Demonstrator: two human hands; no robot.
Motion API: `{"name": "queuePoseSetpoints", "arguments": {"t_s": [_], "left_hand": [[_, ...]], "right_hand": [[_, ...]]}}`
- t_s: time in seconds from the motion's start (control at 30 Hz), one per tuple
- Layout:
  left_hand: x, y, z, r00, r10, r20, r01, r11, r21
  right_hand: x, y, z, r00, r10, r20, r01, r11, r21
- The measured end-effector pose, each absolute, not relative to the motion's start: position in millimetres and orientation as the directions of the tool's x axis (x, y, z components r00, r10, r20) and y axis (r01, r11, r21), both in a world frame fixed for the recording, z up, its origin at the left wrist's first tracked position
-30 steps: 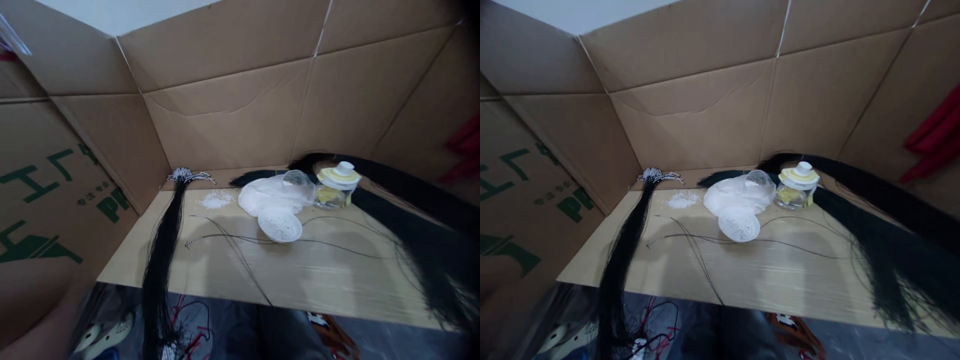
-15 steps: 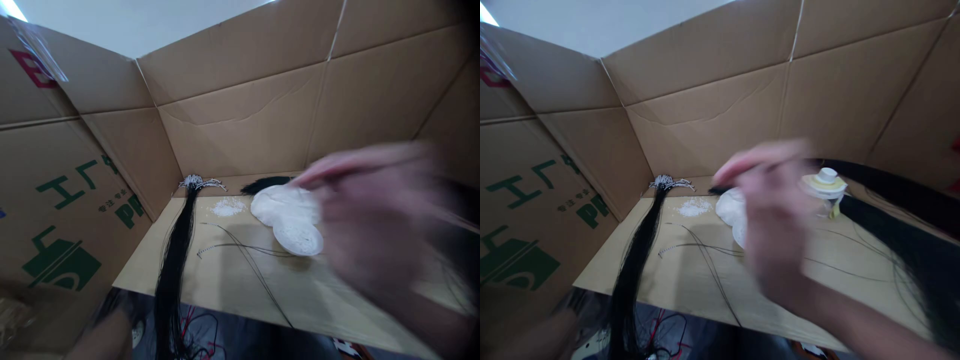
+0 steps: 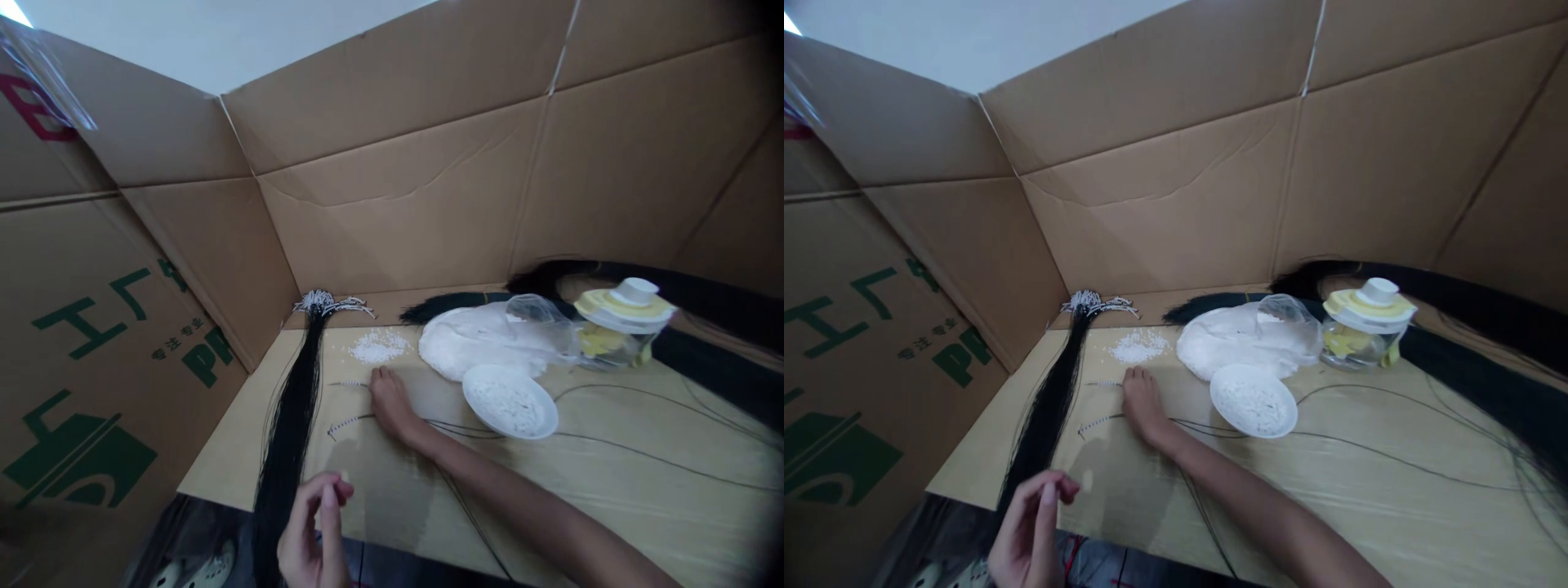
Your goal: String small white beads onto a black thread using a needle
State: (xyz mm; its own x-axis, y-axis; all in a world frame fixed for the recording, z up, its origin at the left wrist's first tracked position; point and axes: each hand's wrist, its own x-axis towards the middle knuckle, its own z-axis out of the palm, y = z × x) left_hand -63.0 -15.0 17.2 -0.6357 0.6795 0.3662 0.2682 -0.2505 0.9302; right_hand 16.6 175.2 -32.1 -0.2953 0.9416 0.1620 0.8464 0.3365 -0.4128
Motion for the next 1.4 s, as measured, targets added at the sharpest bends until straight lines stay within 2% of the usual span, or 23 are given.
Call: {"name": "queuePoseSetpoints", "arguments": {"t_s": [0.17,0.33,0.5,0.63,0.8,0.93,1.0,1.13,1.27,1.4], "left_hand": [[-81,29,16,-0.506,0.812,0.293,0.289,-0.16,0.944],[-86,58,18,-0.45,0.867,0.214,0.275,-0.093,0.957],[-93,87,32,-0.443,0.885,0.146,0.192,-0.065,0.979],[-79,109,82,-0.372,0.9,0.226,0.065,-0.218,0.974],[-29,118,158,-0.336,0.819,0.466,-0.022,-0.501,0.865],[7,122,186,-0.339,0.758,0.557,-0.074,-0.612,0.787],[20,125,190,-0.304,0.785,0.54,-0.154,-0.6,0.785],[40,129,191,-0.043,0.886,0.462,-0.387,-0.441,0.81],[56,132,190,-0.077,0.883,0.462,-0.465,-0.442,0.767],[61,133,189,-0.115,0.883,0.455,-0.422,-0.458,0.782]], "right_hand": [[15,181,-37,-0.286,0.945,0.157,0.834,0.326,-0.445],[19,179,-32,-0.291,0.942,0.167,0.715,0.331,-0.616],[34,181,7,-0.275,0.941,0.197,0.403,0.298,-0.865],[57,166,72,-0.268,0.935,0.234,0.042,0.254,-0.966],[97,124,142,-0.165,0.937,0.309,-0.331,0.242,-0.912],[123,110,166,-0.061,0.932,0.358,-0.507,0.281,-0.815],[132,110,172,-0.029,0.931,0.365,-0.583,0.28,-0.763],[143,113,175,-0.095,0.944,0.316,-0.78,0.126,-0.613],[147,117,173,-0.135,0.938,0.319,-0.814,0.078,-0.575],[150,121,170,-0.186,0.926,0.329,-0.749,0.083,-0.657]]}}
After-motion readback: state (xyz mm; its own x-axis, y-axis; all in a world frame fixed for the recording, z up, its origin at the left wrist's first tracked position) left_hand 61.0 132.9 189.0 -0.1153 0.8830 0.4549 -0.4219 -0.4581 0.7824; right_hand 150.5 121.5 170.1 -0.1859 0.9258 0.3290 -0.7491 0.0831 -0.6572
